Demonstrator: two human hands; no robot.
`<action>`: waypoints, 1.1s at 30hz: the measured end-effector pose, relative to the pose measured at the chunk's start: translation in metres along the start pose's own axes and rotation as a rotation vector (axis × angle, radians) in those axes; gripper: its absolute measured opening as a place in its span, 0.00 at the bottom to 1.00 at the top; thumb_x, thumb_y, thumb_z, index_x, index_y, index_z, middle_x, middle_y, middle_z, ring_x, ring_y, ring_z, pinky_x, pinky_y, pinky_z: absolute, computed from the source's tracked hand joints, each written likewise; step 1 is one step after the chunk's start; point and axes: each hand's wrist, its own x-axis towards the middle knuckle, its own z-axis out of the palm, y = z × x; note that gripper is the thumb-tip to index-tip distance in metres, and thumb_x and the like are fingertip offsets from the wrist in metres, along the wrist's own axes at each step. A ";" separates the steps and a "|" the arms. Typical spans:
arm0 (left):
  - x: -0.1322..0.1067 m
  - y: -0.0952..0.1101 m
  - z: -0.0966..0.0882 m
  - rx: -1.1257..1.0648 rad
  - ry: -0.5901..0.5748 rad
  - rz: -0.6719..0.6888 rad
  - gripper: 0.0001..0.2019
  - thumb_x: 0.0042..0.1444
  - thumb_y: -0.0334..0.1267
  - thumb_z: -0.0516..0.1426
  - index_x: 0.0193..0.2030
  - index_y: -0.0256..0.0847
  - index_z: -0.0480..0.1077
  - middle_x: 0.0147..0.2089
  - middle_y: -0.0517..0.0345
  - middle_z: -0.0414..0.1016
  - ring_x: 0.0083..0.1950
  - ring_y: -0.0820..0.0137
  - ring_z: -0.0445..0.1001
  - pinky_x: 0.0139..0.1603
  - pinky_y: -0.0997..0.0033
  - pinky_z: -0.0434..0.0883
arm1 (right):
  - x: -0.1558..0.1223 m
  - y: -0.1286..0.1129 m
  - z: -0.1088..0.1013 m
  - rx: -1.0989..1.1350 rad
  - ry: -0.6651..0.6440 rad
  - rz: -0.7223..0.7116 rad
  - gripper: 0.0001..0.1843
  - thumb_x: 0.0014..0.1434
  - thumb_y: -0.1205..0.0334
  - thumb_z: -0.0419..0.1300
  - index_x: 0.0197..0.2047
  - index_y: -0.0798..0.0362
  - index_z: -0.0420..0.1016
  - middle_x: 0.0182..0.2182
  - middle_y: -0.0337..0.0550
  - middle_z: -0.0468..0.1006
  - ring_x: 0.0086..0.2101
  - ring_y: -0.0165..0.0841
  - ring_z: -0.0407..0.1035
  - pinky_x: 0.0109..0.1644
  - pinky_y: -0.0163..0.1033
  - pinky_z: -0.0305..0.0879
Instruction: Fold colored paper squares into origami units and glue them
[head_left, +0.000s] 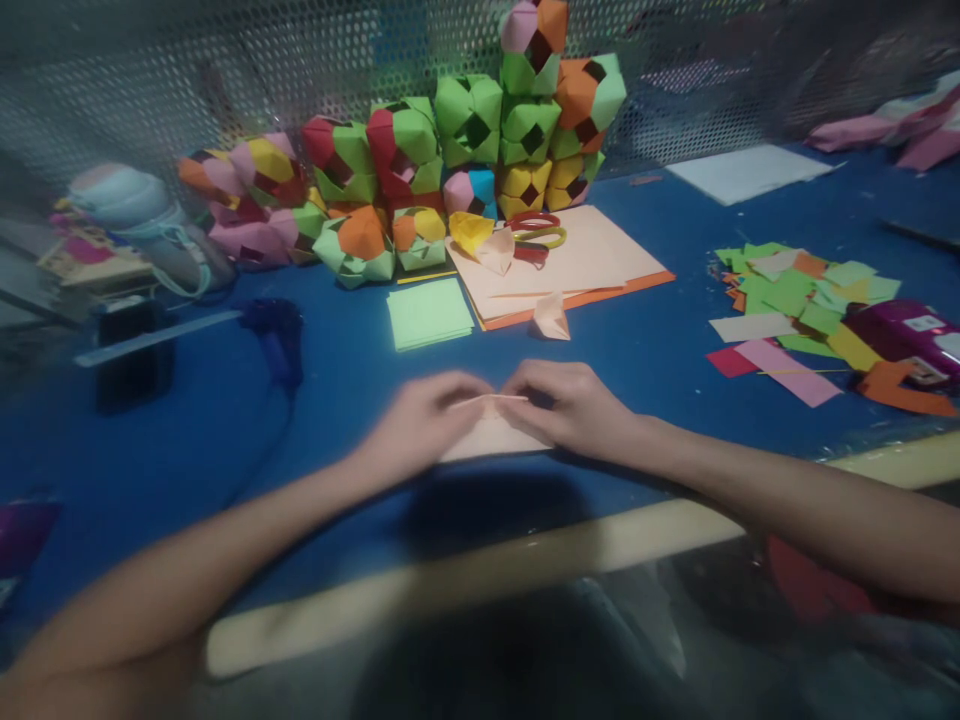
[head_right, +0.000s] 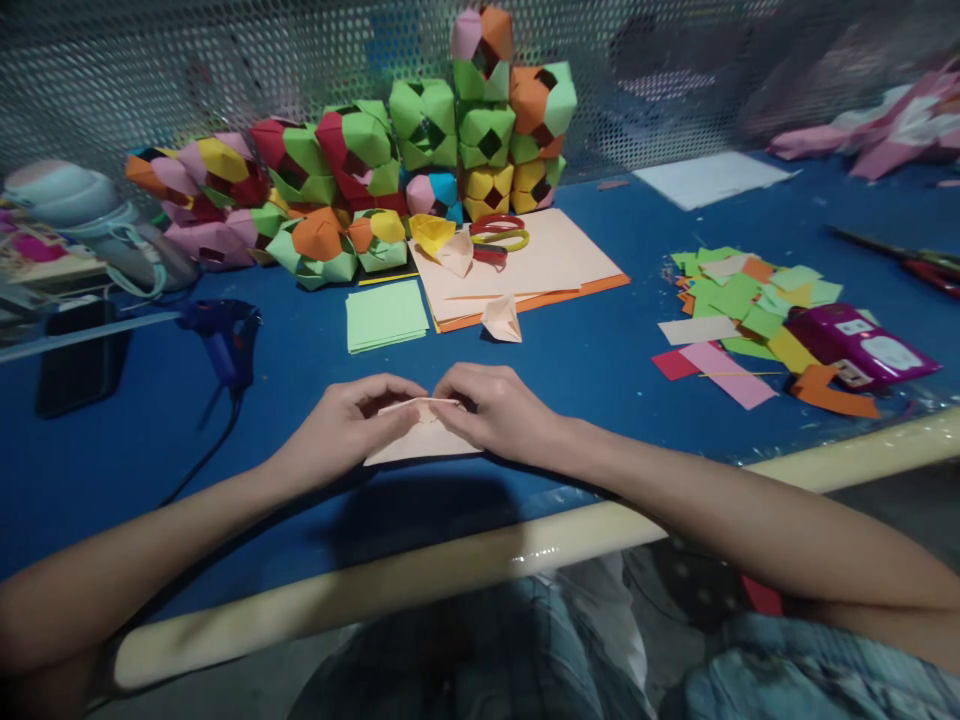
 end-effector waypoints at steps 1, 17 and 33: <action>0.000 0.000 -0.002 -0.003 -0.009 -0.013 0.13 0.54 0.40 0.54 0.42 0.37 0.74 0.38 0.55 0.78 0.39 0.69 0.73 0.44 0.70 0.69 | 0.000 0.000 0.000 -0.001 0.008 0.001 0.08 0.59 0.64 0.56 0.29 0.58 0.71 0.23 0.39 0.72 0.24 0.25 0.65 0.27 0.30 0.59; 0.006 -0.008 -0.009 -0.046 -0.133 -0.079 0.18 0.50 0.40 0.55 0.47 0.39 0.74 0.45 0.54 0.78 0.44 0.65 0.73 0.47 0.66 0.69 | 0.000 0.002 -0.003 -0.055 0.033 -0.117 0.08 0.60 0.65 0.55 0.30 0.58 0.71 0.23 0.40 0.72 0.24 0.25 0.64 0.27 0.30 0.59; 0.005 -0.003 -0.009 0.066 -0.197 0.032 0.17 0.53 0.39 0.55 0.49 0.40 0.72 0.44 0.56 0.78 0.41 0.68 0.73 0.41 0.73 0.69 | 0.000 0.003 -0.004 -0.055 0.002 -0.173 0.11 0.61 0.63 0.55 0.30 0.58 0.73 0.23 0.42 0.73 0.24 0.25 0.65 0.27 0.31 0.59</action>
